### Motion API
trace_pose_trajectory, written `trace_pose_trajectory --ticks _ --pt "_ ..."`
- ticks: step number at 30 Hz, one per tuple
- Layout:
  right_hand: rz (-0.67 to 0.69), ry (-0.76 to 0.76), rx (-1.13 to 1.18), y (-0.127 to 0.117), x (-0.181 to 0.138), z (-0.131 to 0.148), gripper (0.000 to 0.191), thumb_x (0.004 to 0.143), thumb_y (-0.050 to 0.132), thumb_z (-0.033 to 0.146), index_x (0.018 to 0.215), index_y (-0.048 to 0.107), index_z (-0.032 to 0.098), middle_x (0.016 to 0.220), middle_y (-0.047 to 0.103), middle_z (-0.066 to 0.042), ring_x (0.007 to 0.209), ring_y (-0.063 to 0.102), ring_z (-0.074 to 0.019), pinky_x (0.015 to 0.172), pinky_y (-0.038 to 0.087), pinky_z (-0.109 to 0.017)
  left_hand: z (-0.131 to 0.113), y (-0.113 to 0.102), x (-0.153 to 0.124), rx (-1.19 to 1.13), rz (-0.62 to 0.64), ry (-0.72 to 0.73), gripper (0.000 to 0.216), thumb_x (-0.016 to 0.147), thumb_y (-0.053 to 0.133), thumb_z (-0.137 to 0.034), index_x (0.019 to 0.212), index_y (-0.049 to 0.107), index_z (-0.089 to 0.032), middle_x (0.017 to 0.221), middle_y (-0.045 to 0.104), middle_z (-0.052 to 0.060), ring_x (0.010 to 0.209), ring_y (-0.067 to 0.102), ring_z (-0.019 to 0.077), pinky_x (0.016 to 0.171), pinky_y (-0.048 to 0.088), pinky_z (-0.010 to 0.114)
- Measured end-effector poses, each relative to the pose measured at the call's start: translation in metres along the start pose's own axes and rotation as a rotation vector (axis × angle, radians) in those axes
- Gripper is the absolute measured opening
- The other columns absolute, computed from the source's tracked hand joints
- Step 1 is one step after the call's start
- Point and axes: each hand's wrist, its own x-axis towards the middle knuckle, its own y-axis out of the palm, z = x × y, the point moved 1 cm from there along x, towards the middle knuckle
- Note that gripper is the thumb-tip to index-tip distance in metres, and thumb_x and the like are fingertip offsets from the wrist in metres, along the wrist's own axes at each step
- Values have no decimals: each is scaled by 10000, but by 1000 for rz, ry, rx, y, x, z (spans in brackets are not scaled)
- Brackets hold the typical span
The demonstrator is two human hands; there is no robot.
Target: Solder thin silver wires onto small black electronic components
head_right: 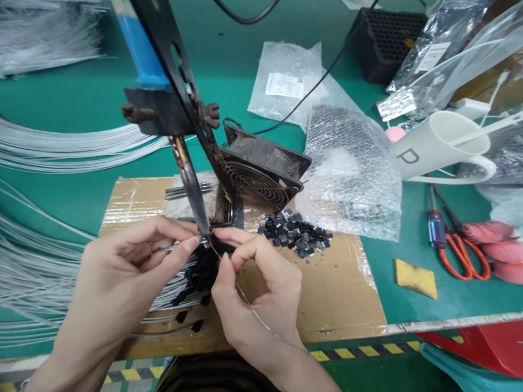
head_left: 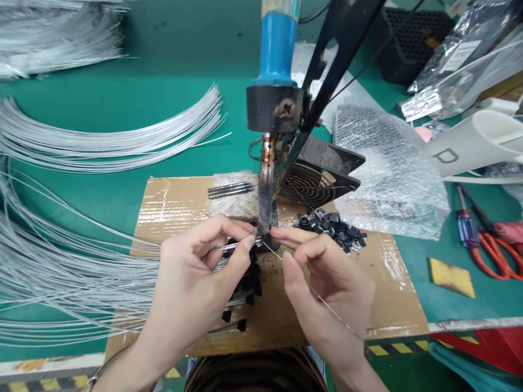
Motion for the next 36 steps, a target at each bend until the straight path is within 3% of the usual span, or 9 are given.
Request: trace_pose_trajectory --ticks 22,36 --pt "-9 -54 -42 1 -4 -4 223 928 661 54 834 606 249 1174 794 -45 1172 746 -220 1020 570 -361 2 2 0 -8 -7 -18 99 847 735 -152 777 753 -219 880 808 7 758 747 144 646 555 199" --pt "-31 -66 -61 4 -3 1 206 912 673 64 828 619 244 1151 806 -77 1116 769 -241 983 596 -389 -1 1 -2 10 -21 21 108 855 736 -145 781 754 -223 860 807 -10 701 709 109 585 506 164"
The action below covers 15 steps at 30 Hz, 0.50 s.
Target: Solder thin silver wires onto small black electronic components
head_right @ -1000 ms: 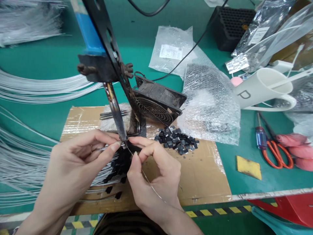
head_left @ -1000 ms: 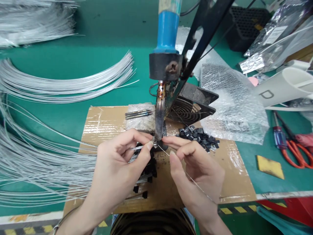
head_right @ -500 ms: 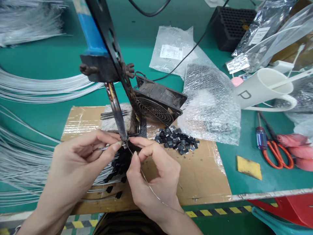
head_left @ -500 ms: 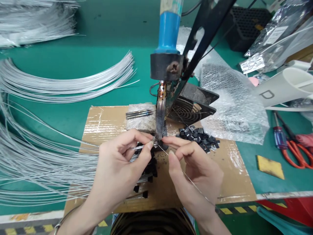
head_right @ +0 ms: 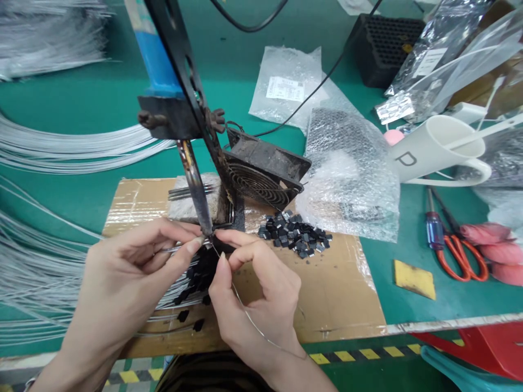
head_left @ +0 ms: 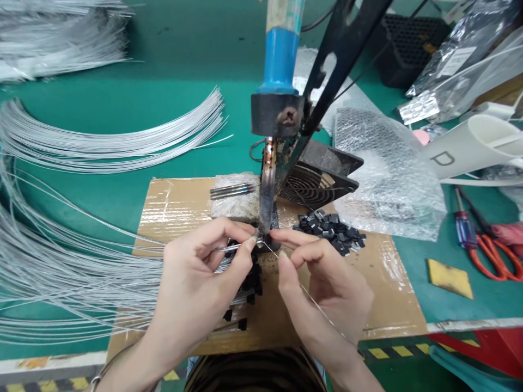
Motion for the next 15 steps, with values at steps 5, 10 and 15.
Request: trace_pose_trajectory --ticks 5,10,15 --pt "-3 -20 -14 -1 0 -2 204 908 676 72 834 611 251 1148 806 -72 1102 774 -241 972 606 -385 -1 1 2 -4 4 -14 105 841 736 -148 758 753 -211 860 805 6 725 727 124 611 525 171" --pt "-12 -31 -21 1 -1 -3 201 900 676 67 835 617 248 1146 804 -70 1076 774 -233 962 604 -379 0 0 2 3 12 -22 85 841 745 -176 766 755 -216 839 795 0 712 716 130 568 495 180" --pt "-25 -40 -14 2 -1 -2 198 896 684 61 836 633 243 1140 807 -67 1072 777 -229 956 600 -373 1 0 0 12 5 -21 86 847 740 -187 768 751 -221 845 799 -2 703 714 131 535 467 189"
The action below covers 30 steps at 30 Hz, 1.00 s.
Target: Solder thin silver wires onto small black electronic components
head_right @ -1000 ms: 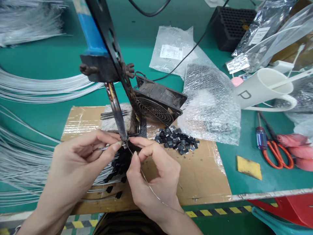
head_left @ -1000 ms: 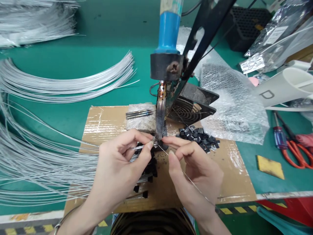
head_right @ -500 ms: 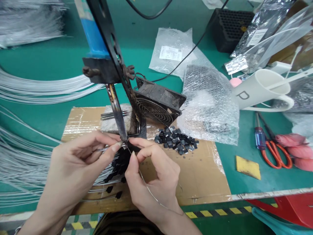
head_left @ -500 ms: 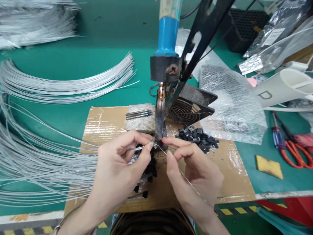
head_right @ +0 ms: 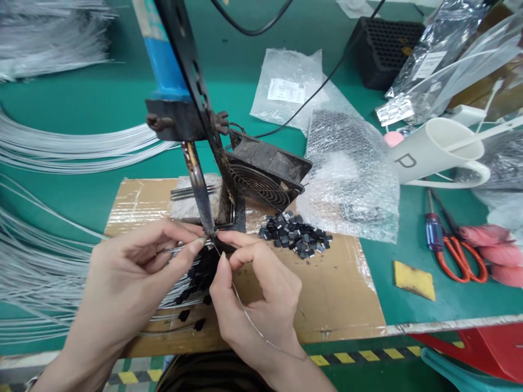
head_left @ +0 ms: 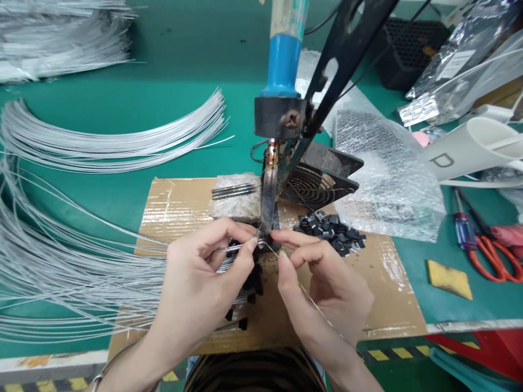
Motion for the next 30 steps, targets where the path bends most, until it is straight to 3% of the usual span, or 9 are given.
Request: trace_pose_trajectory --ticks 16,30 --pt "-3 -33 -3 -1 -3 -6 210 901 694 30 866 638 230 1156 798 -41 1068 769 -191 953 588 -320 2 2 1 -27 17 22 112 848 720 -146 765 750 -214 845 800 -9 715 714 119 609 519 179" --pt "-12 -80 -10 1 -5 -7 227 886 694 -5 885 646 217 1160 797 -23 1070 767 -161 950 582 -276 3 0 0 -5 19 25 94 850 719 -168 769 740 -210 832 798 -4 687 703 122 538 464 189"
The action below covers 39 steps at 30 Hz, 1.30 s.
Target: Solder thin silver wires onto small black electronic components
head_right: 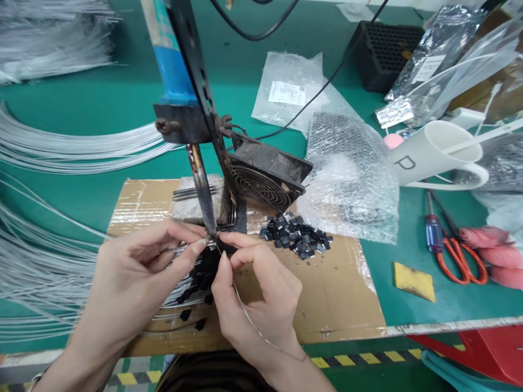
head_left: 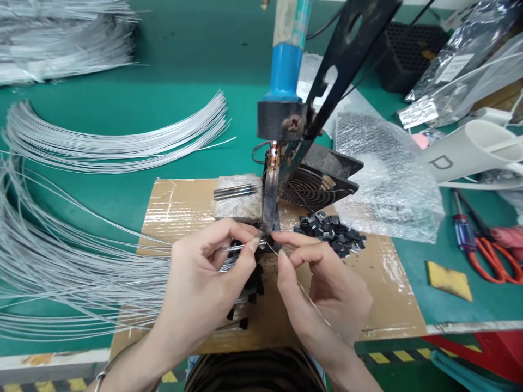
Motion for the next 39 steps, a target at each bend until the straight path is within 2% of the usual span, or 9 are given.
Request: trace_pose_trajectory --ticks 10,16,24,29,39 --pt "-13 -29 -13 1 1 1 225 887 692 -12 887 658 211 1148 801 -34 1057 772 -161 954 584 -283 -1 -1 0 -18 -2 -13 93 839 719 -171 759 741 -214 837 799 2 768 756 156 609 536 194" --pt "-5 -26 -20 0 1 1 230 881 694 -10 892 651 215 1144 802 -37 1069 772 -168 937 596 -284 -1 -1 1 6 -4 -2 102 841 721 -168 753 734 -217 815 795 -3 732 738 142 600 535 184" --pt "-26 -97 -80 3 2 1 239 847 705 -30 900 663 199 1093 809 -46 979 785 -145 890 610 -250 0 1 1 14 1 2 108 847 709 -161 763 733 -225 793 770 -19 775 759 151 645 562 187" --pt "-40 -155 -117 4 1 0 257 838 711 -40 927 664 197 1070 815 -59 1013 794 -169 930 614 -273 -2 0 0 10 -2 17 109 846 712 -152 768 738 -224 830 791 -13 781 758 150 627 553 186" --pt "-51 -161 -166 5 1 1 246 856 714 4 935 664 232 1040 827 -58 963 812 -211 858 662 -329 -4 0 -1 8 -1 16 110 845 708 -144 767 741 -213 852 802 8 796 761 169 616 555 204"
